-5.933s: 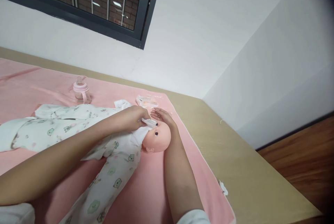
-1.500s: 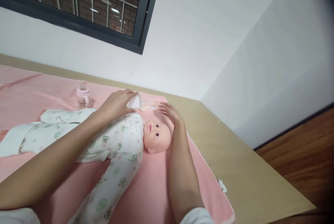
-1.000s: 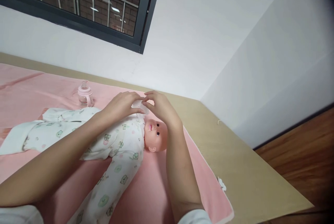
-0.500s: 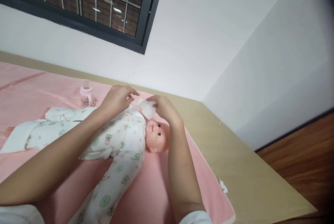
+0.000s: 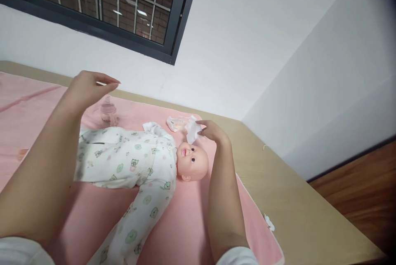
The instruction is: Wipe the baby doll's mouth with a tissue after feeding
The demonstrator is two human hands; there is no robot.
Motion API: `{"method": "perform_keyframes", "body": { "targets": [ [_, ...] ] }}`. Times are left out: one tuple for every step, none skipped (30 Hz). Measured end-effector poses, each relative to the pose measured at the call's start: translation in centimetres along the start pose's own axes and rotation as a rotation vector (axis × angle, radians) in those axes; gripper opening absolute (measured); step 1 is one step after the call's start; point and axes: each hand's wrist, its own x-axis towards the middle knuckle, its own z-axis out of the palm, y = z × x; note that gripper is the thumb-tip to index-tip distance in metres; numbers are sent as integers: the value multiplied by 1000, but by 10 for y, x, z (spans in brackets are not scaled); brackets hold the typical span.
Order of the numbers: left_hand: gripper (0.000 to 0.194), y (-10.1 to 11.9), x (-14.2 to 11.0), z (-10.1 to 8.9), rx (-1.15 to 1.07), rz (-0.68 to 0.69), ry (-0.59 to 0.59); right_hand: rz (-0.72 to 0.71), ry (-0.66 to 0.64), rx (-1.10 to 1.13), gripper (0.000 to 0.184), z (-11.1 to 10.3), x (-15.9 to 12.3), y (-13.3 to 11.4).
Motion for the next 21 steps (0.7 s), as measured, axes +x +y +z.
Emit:
{"method": "perform_keyframes", "body": {
  "targets": [
    [39, -5, 2, -3, -12, -29, -1, -1, -14, 75, 54, 0, 3, 1],
    [39, -9, 3, -6, -24, -55, 0, -7, -43, 169, 47, 1, 8, 1],
    [39, -13, 5, -8, -35, -79, 1, -17, -82, 272, 40, 1, 14, 1],
    [40, -17, 7, -10, -42, -101, -2, -22, -126, 375, 34, 2, 21, 0],
    [40, -22, 9, -12, -44, -122, -7, -21, -166, 468, 30, 4, 30, -1],
    [41, -26, 12, -13, -42, -145, -11, -19, -192, 551, 27, 6, 40, -2],
    [41, -31, 14, -14, -36, -170, -12, -14, -201, 626, 25, 9, 50, -4],
    [42, -35, 16, -14, -26, -189, -19, -7, -197, 691, 24, 12, 60, -5],
    [42, -40, 19, -14, -17, -204, -26, 6, -191, 737, 24, 16, 70, -5],
    [42, -44, 21, -14, -11, -207, -34, 21, -189, 762, 25, 20, 78, -5],
    [40, -47, 22, -13, -9, -201, -43, 40, -197, 760, 27, 24, 84, -3],
    [39, -50, 24, -13, -10, -188, -58, 67, -216, 737, 30, 28, 89, -1],
    [39, -52, 25, -12, -10, -175, -78, 98, -238, 702, 33, 31, 92, 1],
    [39, -53, 26, -12, -8, -167, -94, 124, -257, 666, 35, 34, 94, 4],
    [39, -54, 26, -11, -4, -161, -106, 141, -269, 635, 37, 35, 95, 7],
    [39, -54, 27, -11, 1, -160, -114, 152, -274, 608, 38, 36, 95, 10],
    [39, -54, 27, -10, 4, -158, -118, 162, -272, 583, 39, 37, 95, 13],
    [38, -54, 28, -10, 5, -155, -118, 166, -267, 560, 40, 37, 94, 15],
    [38, -55, 29, -9, 4, -148, -119, 166, -262, 539, 40, 36, 93, 18],
    [38, -56, 30, -8, 2, -141, -121, 165, -260, 521, 41, 35, 93, 20],
    [38, -59, 32, -7, 3, -140, -122, 159, -262, 510, 41, 35, 92, 22]
  ]
}}
